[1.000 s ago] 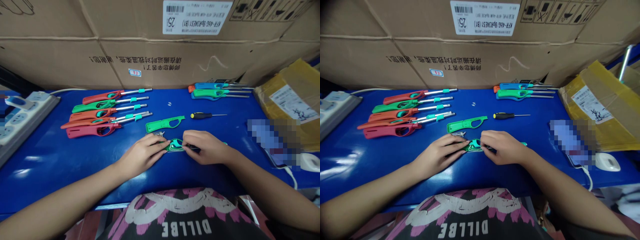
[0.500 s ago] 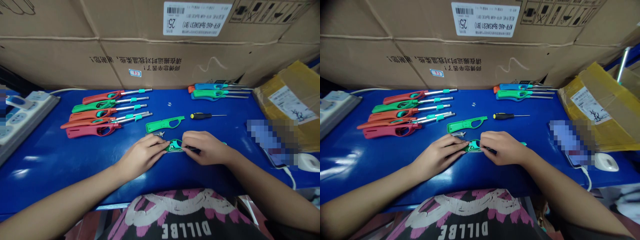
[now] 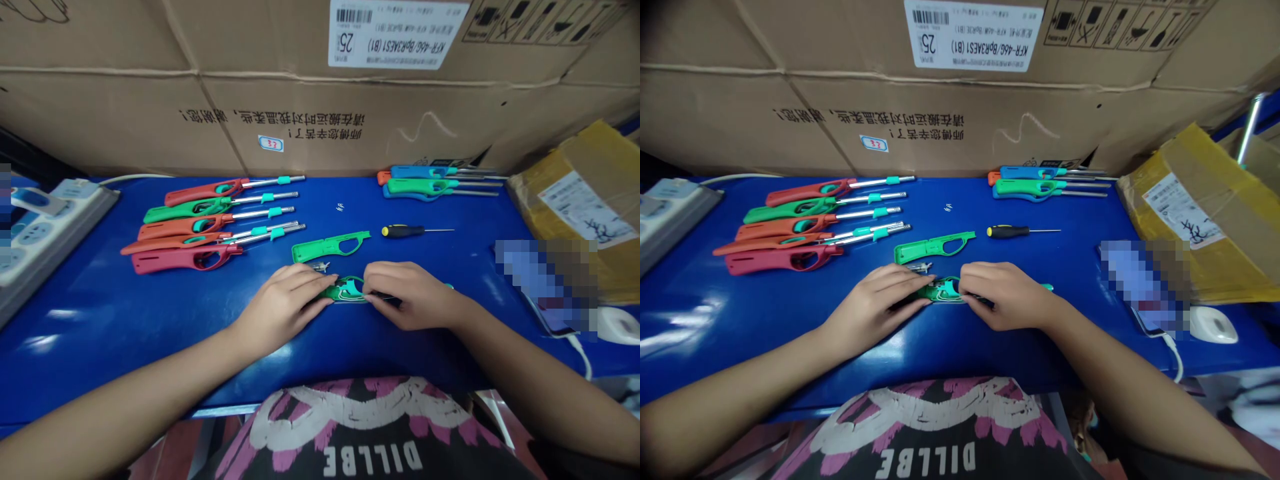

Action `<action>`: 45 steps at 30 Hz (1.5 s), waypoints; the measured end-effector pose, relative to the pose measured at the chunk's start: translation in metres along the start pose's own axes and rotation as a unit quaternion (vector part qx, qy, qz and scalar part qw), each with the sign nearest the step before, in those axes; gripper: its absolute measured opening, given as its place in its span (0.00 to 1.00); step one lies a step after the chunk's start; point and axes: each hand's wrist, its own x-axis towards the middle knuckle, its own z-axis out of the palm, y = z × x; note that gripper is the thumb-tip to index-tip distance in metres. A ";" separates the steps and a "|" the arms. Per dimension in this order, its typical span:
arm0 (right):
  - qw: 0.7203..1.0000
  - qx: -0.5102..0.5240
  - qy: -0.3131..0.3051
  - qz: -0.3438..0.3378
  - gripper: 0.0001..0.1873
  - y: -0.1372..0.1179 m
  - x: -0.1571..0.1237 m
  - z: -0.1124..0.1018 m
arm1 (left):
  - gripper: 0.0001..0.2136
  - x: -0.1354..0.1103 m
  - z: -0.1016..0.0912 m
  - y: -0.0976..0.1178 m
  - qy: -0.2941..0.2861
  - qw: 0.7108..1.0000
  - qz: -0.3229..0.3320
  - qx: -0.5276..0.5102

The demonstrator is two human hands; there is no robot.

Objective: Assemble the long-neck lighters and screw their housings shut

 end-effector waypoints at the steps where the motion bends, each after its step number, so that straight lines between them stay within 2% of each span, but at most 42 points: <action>1: 1.000 -0.002 0.000 0.001 0.08 0.000 0.000 0.000 | 0.15 0.001 0.000 0.000 -0.001 1.000 -0.001 0.002; 14: 1.000 -0.013 0.002 0.002 0.08 0.000 -0.002 0.001 | 0.11 0.001 -0.003 0.000 -0.025 0.999 -0.002 0.027; 31: 1.000 0.002 0.009 -0.001 0.07 0.000 -0.001 0.000 | 0.12 0.002 -0.006 0.002 -0.041 0.997 0.006 0.063; 45: 1.000 -0.020 0.001 0.000 0.11 0.003 -0.001 0.003 | 0.15 0.000 -0.002 -0.002 -0.016 0.999 0.010 0.026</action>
